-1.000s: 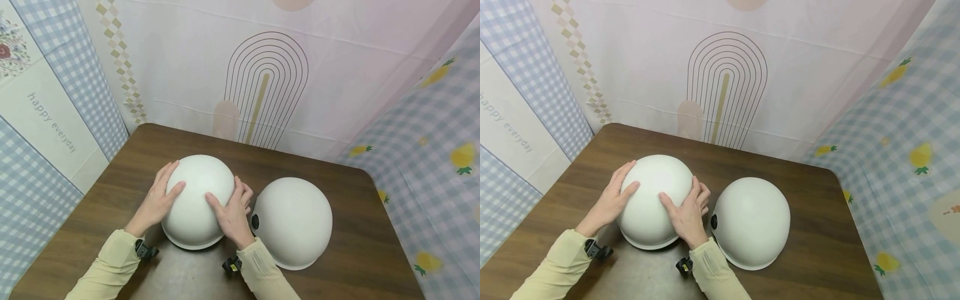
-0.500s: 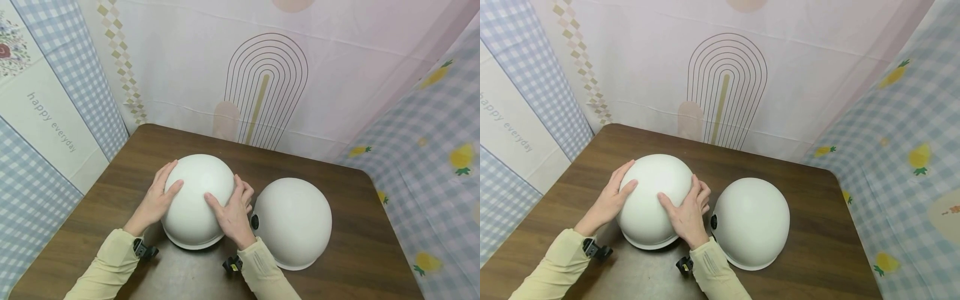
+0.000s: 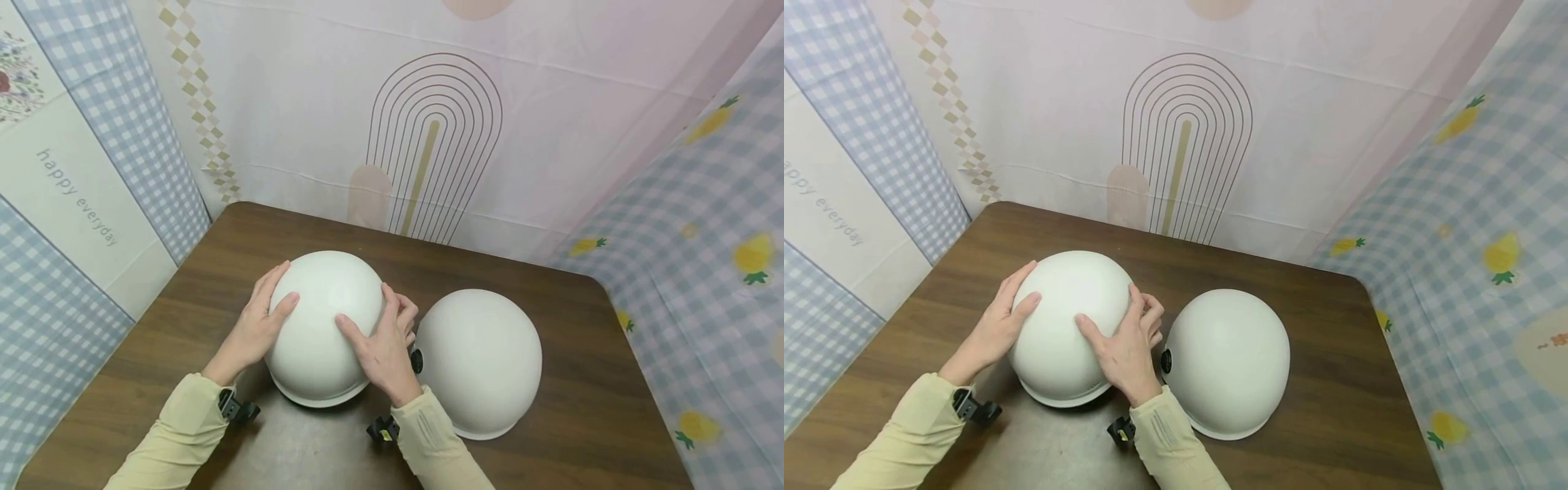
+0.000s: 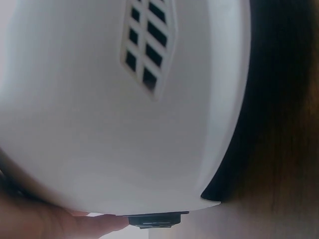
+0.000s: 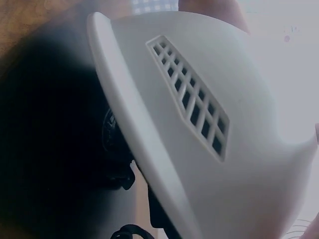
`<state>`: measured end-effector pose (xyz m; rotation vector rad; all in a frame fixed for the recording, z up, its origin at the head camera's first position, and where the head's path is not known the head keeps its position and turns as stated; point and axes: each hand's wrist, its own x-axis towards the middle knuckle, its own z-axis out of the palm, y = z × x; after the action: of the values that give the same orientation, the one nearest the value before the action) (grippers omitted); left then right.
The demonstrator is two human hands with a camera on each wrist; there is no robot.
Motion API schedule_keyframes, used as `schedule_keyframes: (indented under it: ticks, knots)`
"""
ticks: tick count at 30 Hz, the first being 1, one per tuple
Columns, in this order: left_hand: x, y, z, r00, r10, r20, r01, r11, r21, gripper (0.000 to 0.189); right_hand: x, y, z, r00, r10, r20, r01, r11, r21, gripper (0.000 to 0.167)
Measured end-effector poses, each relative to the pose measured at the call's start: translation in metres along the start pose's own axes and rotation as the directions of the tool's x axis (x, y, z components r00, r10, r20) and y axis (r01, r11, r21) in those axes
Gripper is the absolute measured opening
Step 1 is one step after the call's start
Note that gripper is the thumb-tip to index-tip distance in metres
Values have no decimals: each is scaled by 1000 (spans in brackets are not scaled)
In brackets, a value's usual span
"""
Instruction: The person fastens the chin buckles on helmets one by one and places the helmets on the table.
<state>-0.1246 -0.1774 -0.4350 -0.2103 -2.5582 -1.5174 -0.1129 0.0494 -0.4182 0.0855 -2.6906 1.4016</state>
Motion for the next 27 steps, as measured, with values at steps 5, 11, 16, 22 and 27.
schedule_keyframes:
  ticks: [5,11,16,22,27]
  knots:
    - [0,-1,0,1000,2,-5,-2,1000,-18,60,0,-2,-1,1000,-21,-7,21,1000,-7,97]
    - [1,-2,-1,1000,-18,8,19,999,-34,61,1,-2,-2,999,-42,-8,42,999,-19,97]
    - [2,-2,-3,999,-29,15,30,999,-45,60,1,-3,-2,998,-59,-19,58,998,-31,97]
    - [1,-3,-4,999,-43,27,45,996,-71,60,0,-6,-3,997,-75,-29,73,996,-42,97]
    - [-1,-3,-5,998,-60,27,62,994,-87,59,-1,-9,-4,996,-89,-29,87,994,-65,97]
